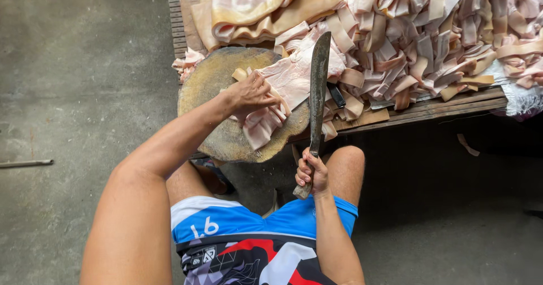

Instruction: The person sits on the floor and uses a large knife to slice sheets of raw pork belly into strips on a round wooden cutting board. The person repeatedly picks up sheets of meat, cuts them into uniform strips, and places the cut pieces onto a nearby pile.

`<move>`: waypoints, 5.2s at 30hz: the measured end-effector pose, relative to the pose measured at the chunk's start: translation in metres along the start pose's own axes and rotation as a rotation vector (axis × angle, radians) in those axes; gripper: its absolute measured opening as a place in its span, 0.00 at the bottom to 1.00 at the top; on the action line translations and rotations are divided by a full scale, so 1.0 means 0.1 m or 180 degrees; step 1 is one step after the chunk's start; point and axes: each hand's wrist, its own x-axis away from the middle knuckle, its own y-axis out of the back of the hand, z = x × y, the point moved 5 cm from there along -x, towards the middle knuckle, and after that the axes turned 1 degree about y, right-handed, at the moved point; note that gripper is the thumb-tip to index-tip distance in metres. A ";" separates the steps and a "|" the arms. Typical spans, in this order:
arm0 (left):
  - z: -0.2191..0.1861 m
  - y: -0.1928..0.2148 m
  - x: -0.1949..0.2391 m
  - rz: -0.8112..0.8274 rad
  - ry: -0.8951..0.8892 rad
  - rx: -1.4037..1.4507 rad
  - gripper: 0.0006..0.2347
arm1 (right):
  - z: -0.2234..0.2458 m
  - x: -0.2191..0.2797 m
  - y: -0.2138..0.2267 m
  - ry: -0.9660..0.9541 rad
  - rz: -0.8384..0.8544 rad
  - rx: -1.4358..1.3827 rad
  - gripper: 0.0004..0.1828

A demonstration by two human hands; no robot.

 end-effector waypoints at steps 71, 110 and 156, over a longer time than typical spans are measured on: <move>-0.30 -1.51 1.69 -0.1740 0.3784 0.3898 0.12 | -0.09 0.21 -0.09 -0.0155 0.0273 0.0318 0.08; -0.21 -1.17 0.14 -0.4056 0.2147 0.7396 0.06 | -0.01 0.70 -0.81 -0.0163 -0.1297 0.3618 0.15; -0.38 -1.25 0.38 -0.4715 0.3197 0.7137 0.05 | -0.09 0.39 -1.35 -0.0324 -0.1120 0.4550 0.28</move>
